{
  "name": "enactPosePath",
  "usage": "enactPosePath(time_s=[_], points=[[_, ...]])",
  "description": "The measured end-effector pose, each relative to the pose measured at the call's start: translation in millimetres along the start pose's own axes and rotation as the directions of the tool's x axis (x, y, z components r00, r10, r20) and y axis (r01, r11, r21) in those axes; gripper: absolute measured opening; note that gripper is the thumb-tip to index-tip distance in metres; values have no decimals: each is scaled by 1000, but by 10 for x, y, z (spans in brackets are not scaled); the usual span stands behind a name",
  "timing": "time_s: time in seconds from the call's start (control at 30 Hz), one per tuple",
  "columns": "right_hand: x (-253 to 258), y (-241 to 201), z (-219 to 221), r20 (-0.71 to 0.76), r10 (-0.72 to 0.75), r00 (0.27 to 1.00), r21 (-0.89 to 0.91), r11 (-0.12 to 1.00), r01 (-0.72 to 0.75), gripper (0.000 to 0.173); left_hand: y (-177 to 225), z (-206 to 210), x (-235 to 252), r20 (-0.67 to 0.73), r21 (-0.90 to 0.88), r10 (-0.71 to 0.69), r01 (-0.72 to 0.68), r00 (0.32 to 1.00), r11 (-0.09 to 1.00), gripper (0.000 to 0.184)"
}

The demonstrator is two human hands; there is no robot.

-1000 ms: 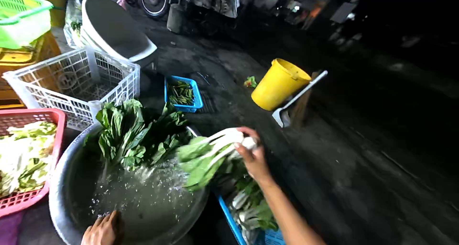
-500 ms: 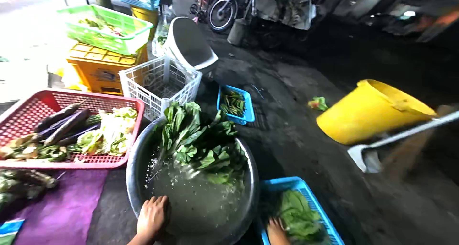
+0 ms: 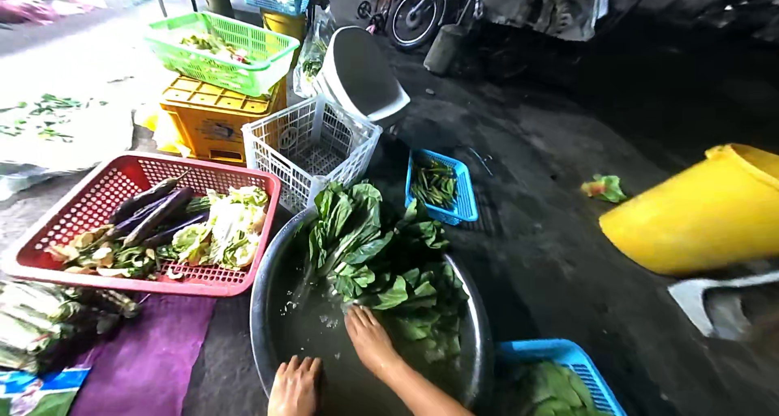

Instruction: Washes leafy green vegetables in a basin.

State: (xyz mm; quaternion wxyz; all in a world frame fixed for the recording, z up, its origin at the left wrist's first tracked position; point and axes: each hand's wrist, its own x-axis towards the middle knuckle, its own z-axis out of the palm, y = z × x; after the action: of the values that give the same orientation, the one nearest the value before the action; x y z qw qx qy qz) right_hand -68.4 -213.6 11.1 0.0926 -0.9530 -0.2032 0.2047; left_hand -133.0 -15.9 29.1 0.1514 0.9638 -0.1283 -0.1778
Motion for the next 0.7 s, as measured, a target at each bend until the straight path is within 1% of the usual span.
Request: enactPosePath(time_s=[0.03,0.07,0.1,0.13,0.17,0.2,0.23,0.27,0.3,0.33,0.37,0.4,0.43,0.47,0.53,0.6,0.63,0.7], points=[[238,-14,63,76,123,990,1,992,-123,46,-10,3,-3,-1,-6,6,-6,1000,1000,32],[410,6,103,100,255,962,68,963,-262,45,-16,7,-6,-14,-8,12,-12,1000,1000,32],[526,35,146,69,382,921,199,900,-388,44,-22,7,-5,-25,-6,17,-17,1000,1000,31],[607,69,184,28,482,876,360,813,-458,46,-29,7,1,-26,-9,20,-20,999,1000,31],[661,90,180,30,525,850,435,759,-484,48,-35,6,2,-23,-13,24,-24,999,1000,30],[687,105,178,5,524,852,454,758,-469,47,-37,-4,-1,8,-27,18,-18,1000,999,31],[697,107,165,-47,534,844,536,726,-430,47,-34,-13,-5,35,-37,13,-12,999,999,32],[702,110,146,-59,503,862,498,763,-411,46,-29,-23,-5,41,-40,14,-12,999,999,32],[703,109,111,-36,437,899,361,844,-396,43,-25,-30,0,33,-36,18,-17,999,999,32],[689,84,7,82,381,921,234,891,-389,44,-26,-33,6,30,-26,22,-21,999,999,32],[673,56,-96,220,318,922,102,933,-346,49,-30,-37,11,41,-21,27,-26,999,999,32],[646,39,-151,305,247,920,20,964,-265,61,-32,-36,16,57,-19,30,-29,998,999,33],[591,19,-152,313,163,936,-23,986,-164,73,-33,-32,23,71,-16,28,-27,997,1000,33],[503,-19,-124,280,74,957,-44,997,-65,79,-33,-29,29,78,-17,25,-24,997,1000,33],[334,-99,9,235,-41,971,-46,998,53,79,-19,-37,31,101,-24,13,-11,995,1000,34],[276,-118,202,231,-42,972,-30,998,50,75,-3,-43,31,120,-28,9,-6,993,1000,36],[303,-113,277,242,-3,970,-11,1000,6,73,-1,-50,39,130,-25,5,-1,991,1000,38],[395,-92,430,255,124,959,45,989,-139,64,1,-50,47,122,-16,-2,4,992,1000,38]])
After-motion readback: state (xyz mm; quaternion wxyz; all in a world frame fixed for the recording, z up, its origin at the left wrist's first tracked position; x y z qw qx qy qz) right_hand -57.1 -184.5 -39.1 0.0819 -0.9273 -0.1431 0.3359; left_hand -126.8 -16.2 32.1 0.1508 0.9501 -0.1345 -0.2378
